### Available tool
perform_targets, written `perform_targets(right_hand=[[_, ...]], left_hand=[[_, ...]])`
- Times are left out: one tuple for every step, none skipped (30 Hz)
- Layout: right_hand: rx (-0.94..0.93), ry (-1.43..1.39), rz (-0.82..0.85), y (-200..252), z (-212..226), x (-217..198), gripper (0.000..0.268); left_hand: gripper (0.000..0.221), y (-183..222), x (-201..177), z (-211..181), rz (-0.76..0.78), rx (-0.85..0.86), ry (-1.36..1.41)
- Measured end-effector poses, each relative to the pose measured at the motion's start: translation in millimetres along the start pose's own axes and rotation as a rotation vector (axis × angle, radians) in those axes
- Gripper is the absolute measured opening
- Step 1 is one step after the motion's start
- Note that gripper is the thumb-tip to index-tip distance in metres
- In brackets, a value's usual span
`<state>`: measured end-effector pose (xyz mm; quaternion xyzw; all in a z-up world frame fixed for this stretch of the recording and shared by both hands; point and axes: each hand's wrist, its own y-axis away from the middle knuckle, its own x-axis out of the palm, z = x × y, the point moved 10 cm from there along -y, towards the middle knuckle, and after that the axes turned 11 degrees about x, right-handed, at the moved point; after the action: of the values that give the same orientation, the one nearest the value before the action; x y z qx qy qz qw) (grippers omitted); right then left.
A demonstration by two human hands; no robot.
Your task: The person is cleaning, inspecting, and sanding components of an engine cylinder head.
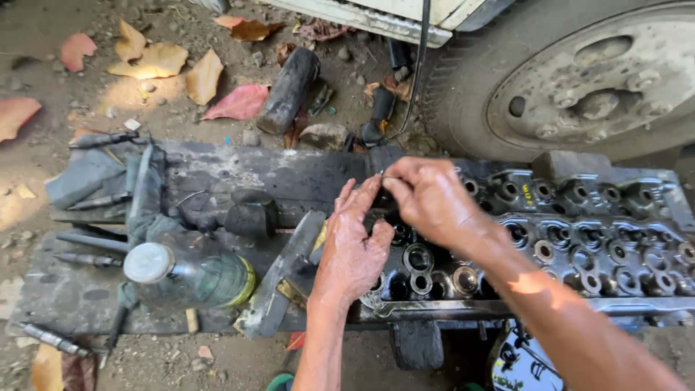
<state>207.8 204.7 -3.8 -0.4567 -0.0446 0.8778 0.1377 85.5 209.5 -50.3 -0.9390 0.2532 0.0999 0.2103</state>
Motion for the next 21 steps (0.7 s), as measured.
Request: perform_targets(right_hand=[[0.0, -0.009, 0.001, -6, 7, -8, 0.005], [-0.044, 0.031, 0.008, -7, 17, -16, 0.005], [-0.088, 0.07, 0.016, -10, 27, -23, 0.005], [-0.094, 0.076, 0.018, -7, 20, -16, 0.005], [-0.082, 0.093, 0.012, -4, 13, -11, 0.006], [-0.076, 0.096, -0.001, -1, 10, -4, 0.007], [-0.086, 0.09, -0.006, -7, 12, -5, 0.007], [-0.067, 0.063, 0.01, -5, 8, -2, 0.007], [-0.049, 0.036, 0.027, -4, 4, -1, 0.008], [-0.049, 0.041, 0.007, -4, 6, -4, 0.008], [0.027, 0.002, 0.002, -6, 1, -7, 0.008], [0.104, -0.042, 0.012, -4, -3, -5, 0.01], [0.105, -0.041, 0.005, -7, -4, -6, 0.01], [0.104, -0.03, 0.002, -8, -6, -4, 0.011], [0.103, -0.019, -0.002, -8, -9, -2, 0.014], [0.108, -0.022, -0.005, -9, -1, -11, 0.014], [0.076, 0.036, -0.045, -9, 11, -23, 0.015], [0.042, 0.095, -0.079, -8, 24, -34, 0.018], [0.045, 0.094, -0.076, -6, 25, -31, 0.018], [-0.024, 0.138, -0.102, -4, 33, -37, 0.016], [-0.093, 0.181, -0.128, -2, 42, -42, 0.015]], left_hand=[[0.065, -2, -3, 2, 0.001, -0.003, -0.008], [0.064, -1, -3, 2, -0.006, 0.007, -0.005], [0.063, 0, -3, 3, -0.013, 0.016, -0.002], [0.063, 0, -3, 2, -0.02, 0.018, 0.003], [0.064, 0, -2, 0, -0.016, 0.02, -0.001], [0.064, 1, -7, -2, -0.012, 0.024, -0.02], [0.064, -4, -9, -3, -0.017, 0.03, -0.03], [0.064, -3, -8, -3, -0.021, 0.036, -0.018], [0.063, -2, -5, -4, -0.025, 0.042, -0.006], [0.063, -4, -5, -7, -0.018, 0.062, -0.005], [0.064, -6, -5, -8, -0.022, 0.044, 0.015], [0.065, -1, -7, -6, -0.03, 0.011, 0.034], [0.065, -4, -7, -7, -0.027, 0.017, 0.034], [0.066, -2, -8, -7, -0.036, 0.013, 0.047], [0.067, -1, -9, -5, -0.045, 0.009, 0.06], [0.067, -1, -9, -6, -0.038, 0.008, 0.059], [0.067, -1, -9, -6, -0.038, 0.005, 0.067], [0.067, 1, -9, -5, -0.044, -0.003, 0.077], [0.067, 4, -10, -2, -0.042, -0.008, 0.078], [0.066, 1, -8, 0, -0.047, -0.013, 0.082], [0.066, -2, -7, 0, -0.051, -0.018, 0.086]])
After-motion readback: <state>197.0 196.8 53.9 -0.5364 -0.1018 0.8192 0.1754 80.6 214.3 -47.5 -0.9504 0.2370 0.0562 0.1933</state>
